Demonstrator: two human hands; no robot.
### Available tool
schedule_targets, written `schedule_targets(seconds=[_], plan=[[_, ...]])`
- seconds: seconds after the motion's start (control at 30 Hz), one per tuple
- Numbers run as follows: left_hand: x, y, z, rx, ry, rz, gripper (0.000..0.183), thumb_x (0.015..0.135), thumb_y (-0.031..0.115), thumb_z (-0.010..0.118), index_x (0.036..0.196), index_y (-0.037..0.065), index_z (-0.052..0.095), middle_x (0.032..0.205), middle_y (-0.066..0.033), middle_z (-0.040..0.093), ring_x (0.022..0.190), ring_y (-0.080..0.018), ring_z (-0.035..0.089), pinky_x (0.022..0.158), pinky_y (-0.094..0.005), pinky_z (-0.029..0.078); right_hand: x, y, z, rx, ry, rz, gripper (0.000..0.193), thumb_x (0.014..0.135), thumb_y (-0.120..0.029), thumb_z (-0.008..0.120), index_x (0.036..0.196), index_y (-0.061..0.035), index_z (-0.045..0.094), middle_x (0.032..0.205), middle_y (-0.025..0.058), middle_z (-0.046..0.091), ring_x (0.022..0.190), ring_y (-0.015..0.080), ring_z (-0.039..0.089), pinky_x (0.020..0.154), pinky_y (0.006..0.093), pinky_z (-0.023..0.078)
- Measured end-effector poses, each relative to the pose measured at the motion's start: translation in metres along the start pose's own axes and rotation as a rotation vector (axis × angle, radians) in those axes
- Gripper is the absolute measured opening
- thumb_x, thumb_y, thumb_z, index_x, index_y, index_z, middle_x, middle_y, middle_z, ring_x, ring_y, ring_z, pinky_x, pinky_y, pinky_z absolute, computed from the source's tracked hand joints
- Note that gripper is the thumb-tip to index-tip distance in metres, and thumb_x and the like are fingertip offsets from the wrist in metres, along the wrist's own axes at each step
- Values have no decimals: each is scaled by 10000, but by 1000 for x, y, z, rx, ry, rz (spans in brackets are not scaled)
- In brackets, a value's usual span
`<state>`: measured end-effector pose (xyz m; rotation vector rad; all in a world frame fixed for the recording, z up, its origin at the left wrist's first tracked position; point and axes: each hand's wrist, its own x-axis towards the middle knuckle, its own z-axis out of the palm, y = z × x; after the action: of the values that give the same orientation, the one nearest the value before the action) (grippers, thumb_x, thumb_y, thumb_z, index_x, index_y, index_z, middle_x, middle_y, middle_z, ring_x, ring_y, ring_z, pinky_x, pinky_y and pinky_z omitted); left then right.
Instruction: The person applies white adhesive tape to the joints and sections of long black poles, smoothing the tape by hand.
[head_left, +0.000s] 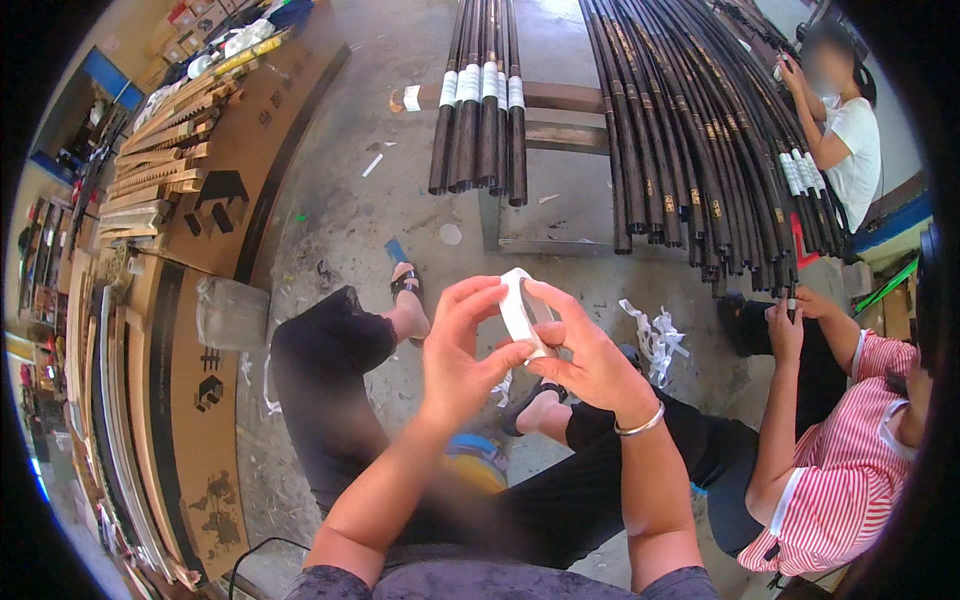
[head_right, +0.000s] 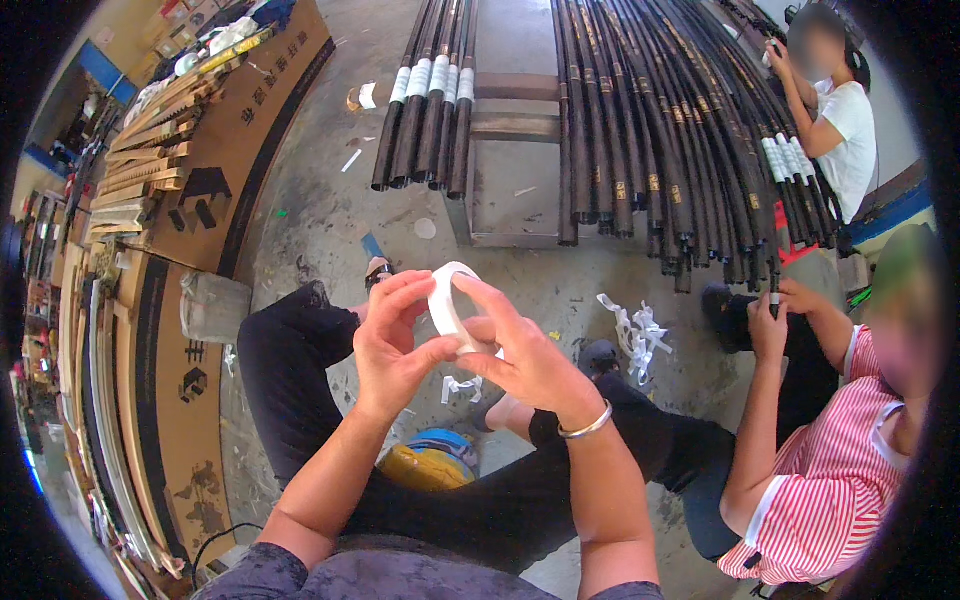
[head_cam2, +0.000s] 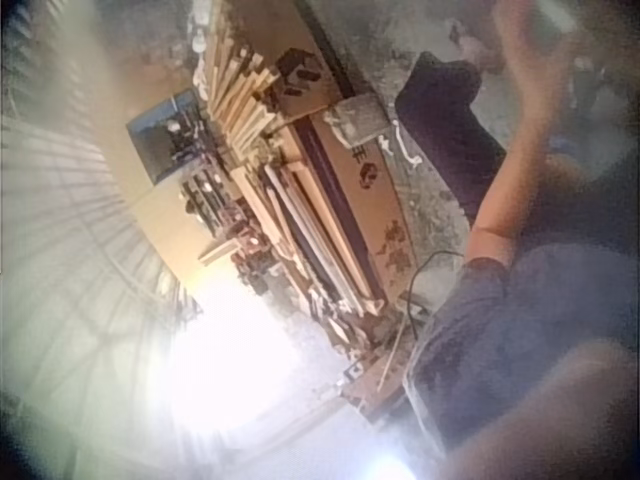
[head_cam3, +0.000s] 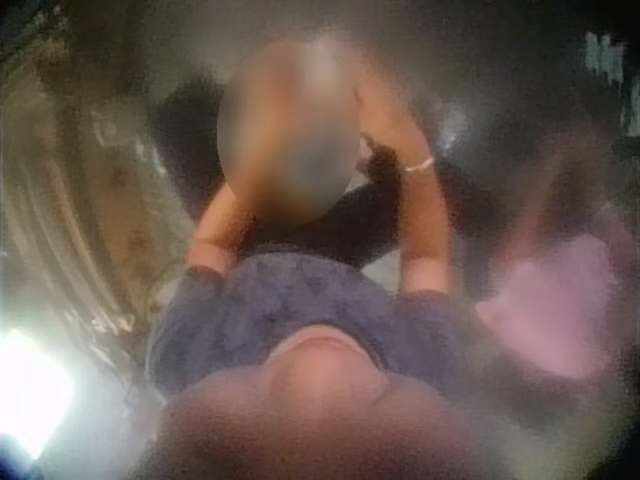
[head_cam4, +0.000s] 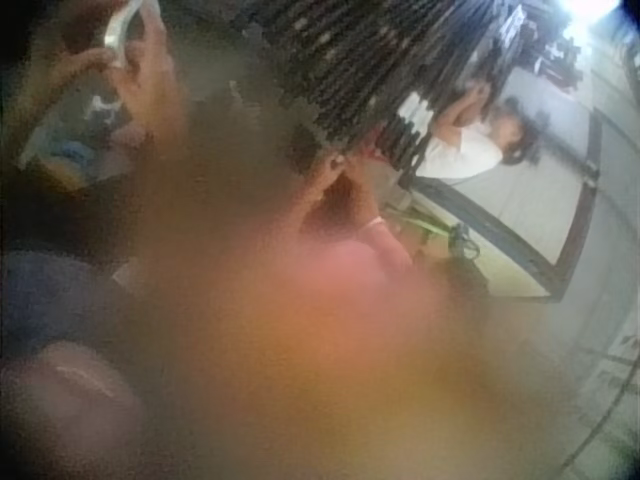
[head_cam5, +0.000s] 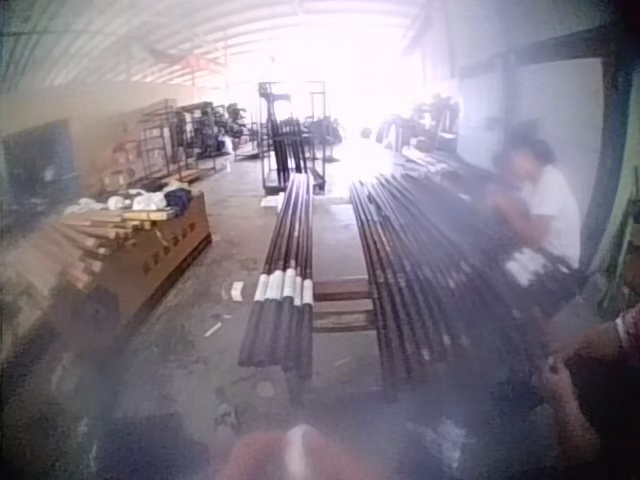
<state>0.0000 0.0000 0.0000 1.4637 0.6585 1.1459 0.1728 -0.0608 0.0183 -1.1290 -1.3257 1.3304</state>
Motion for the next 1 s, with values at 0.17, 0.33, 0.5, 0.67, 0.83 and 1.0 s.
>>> schedule_targets(seconds=[0.17,0.33,0.5,0.67,0.83,1.0], plan=[[-1,-6,-8,78,-25,52,387,774,-37,733,1150,17,660,1266,-96,488,1158,-210,508,998,-348,445,-1,5,4,32,3,-15,762,834,1,683,1467,-85,269,1053,157,693,929,196,659,835,332,506],[4,2,-13,214,-116,-85,313,764,-37,716,1066,44,695,1108,-62,515,1027,-189,522,936,-324,429,-6,-2,-4,-141,-68,94,791,830,50,626,1498,-106,234,1015,116,647,866,165,603,780,307,498],[4,1,-21,120,-131,-127,222,729,-48,721,927,51,698,1022,-35,520,1013,-154,489,911,-287,381,-2,-9,-5,-267,-131,22,762,835,3,614,1491,-130,251,940,119,650,812,224,619,749,347,490],[2,0,-20,93,-97,-134,165,750,-71,690,861,49,670,1001,-29,530,966,-154,505,852,-277,402,-1,-10,-4,-231,-133,0,676,859,-28,617,1452,-109,301,926,136,656,771,248,626,734,353,486],[1,2,-13,333,-38,-1,142,773,-95,656,854,21,642,944,-40,579,875,-163,548,767,-258,435,4,-4,0,-219,18,-104,455,883,-87,625,1307,-81,461,799,150,633,694,299,626,645,380,478],[1,8,-10,469,-54,61,128,801,-105,625,877,-2,634,811,-22,582,748,-98,538,662,-222,424,-2,0,2,-358,168,-145,222,898,-139,620,1113,-110,567,739,142,617,700,337,643,626,409,482]])
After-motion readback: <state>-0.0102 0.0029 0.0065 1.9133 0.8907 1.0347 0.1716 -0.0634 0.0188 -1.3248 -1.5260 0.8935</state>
